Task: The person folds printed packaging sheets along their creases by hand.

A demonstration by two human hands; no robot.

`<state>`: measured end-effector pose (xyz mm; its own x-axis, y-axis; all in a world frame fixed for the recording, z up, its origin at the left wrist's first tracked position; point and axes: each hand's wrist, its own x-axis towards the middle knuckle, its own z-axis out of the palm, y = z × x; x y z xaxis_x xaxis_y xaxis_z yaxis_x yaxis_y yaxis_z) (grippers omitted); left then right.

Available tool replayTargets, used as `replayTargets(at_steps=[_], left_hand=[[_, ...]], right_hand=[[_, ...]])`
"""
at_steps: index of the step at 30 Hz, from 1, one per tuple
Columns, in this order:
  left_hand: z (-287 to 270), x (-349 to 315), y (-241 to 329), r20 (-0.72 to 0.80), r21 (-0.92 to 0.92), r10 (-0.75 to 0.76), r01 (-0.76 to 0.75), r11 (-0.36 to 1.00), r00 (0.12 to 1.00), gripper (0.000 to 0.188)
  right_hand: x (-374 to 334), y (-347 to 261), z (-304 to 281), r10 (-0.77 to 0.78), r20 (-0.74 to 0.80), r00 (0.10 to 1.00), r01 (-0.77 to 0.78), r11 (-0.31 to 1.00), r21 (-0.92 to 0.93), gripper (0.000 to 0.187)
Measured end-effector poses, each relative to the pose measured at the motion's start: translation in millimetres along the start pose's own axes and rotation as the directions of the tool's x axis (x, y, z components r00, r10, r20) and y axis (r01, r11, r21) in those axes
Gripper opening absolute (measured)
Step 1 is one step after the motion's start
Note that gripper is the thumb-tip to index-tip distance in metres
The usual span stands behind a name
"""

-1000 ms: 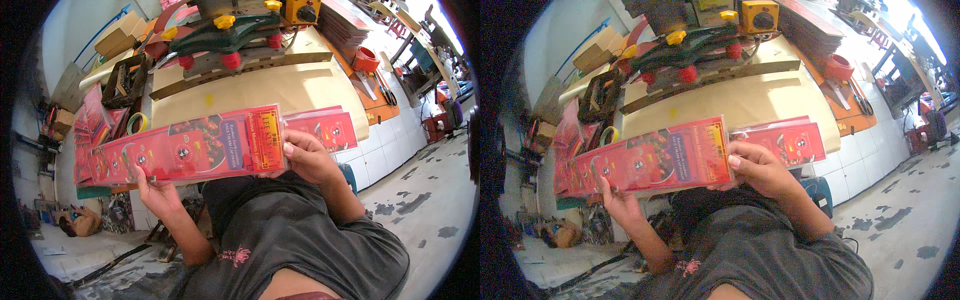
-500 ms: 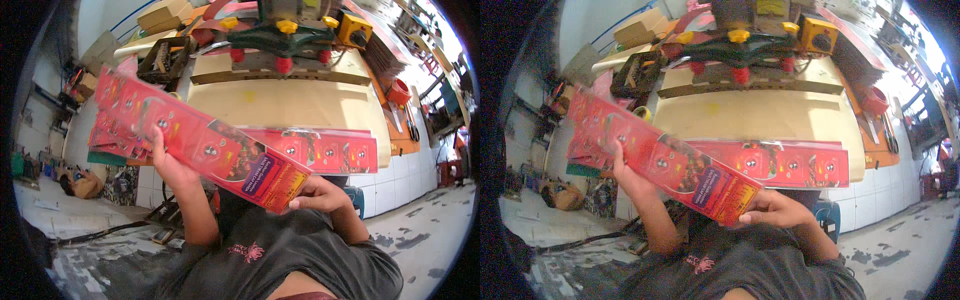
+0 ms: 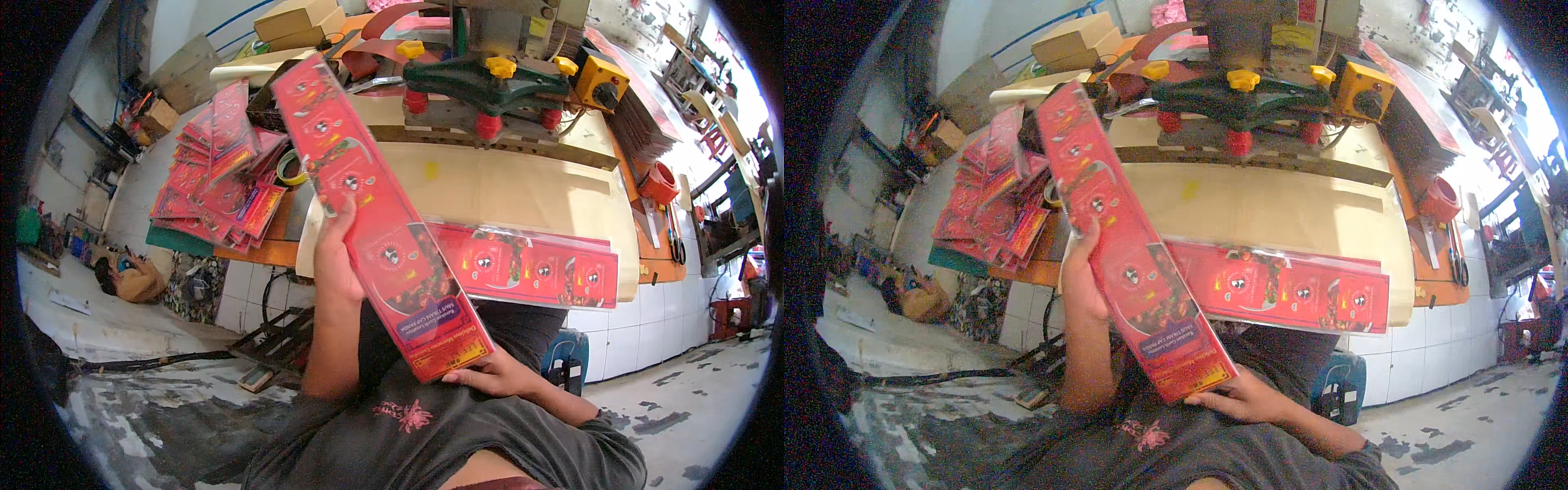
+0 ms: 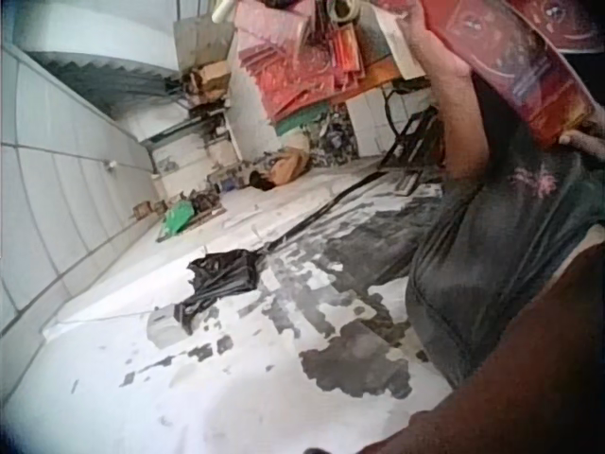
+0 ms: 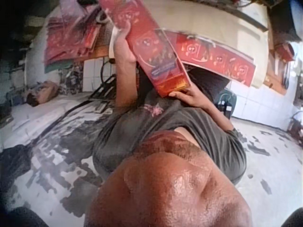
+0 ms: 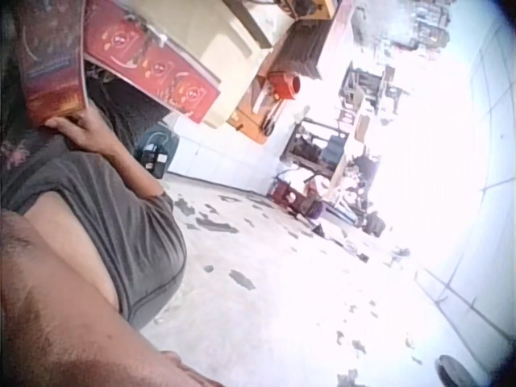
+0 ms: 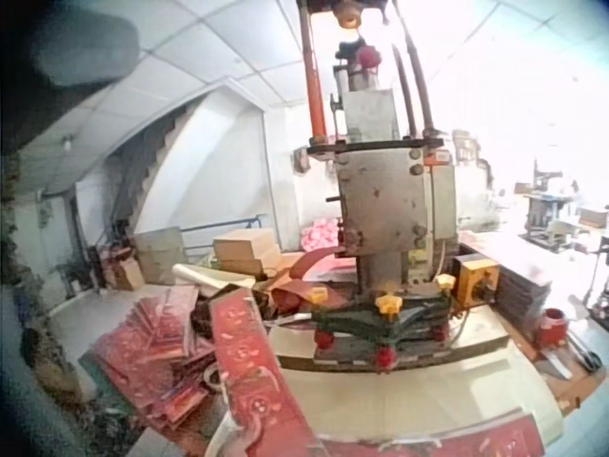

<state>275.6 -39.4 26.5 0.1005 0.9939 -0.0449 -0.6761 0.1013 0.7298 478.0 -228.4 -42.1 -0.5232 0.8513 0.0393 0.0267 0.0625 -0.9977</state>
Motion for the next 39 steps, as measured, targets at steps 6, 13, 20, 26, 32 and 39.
replayTargets(at_steps=[6,13,20,26,32,39], left_hand=[[-9.0,-9.9,-22.3,0.139,-0.057,-0.138,0.147,0.987,0.981,0.039],[-29.4,-24.0,-39.5,0.074,-0.096,-0.275,0.281,0.955,0.959,0.038],[-30.1,-52.4,-52.8,0.076,-0.15,-0.47,0.476,0.866,0.879,0.036],[-26.7,-57.6,-51.4,0.104,-0.141,-0.482,0.492,0.859,0.87,0.035],[-24.3,-59.7,-52.9,0.06,-0.096,-0.496,0.5,0.861,0.866,0.034],[-22.2,-69.6,-52.5,0.015,-0.112,-0.534,0.532,0.839,0.845,0.033]], right_hand=[[5.8,-15.3,4.2,0.084,-0.039,0.996,-0.078,0.989,0.126,0.03],[7.0,-14.6,9.2,0.118,-0.074,0.99,-0.1,0.972,0.213,0.033],[13.3,-10.2,8.8,0.183,-0.106,0.977,-0.15,0.953,0.263,0.035],[14.5,-1.3,11.6,0.188,-0.096,0.977,-0.153,0.945,0.291,0.035],[15.7,1.3,18.9,0.174,-0.172,0.97,-0.133,0.965,0.227,0.032],[16.5,9.0,21.7,0.135,-0.188,0.973,-0.09,0.968,0.233,0.032]])
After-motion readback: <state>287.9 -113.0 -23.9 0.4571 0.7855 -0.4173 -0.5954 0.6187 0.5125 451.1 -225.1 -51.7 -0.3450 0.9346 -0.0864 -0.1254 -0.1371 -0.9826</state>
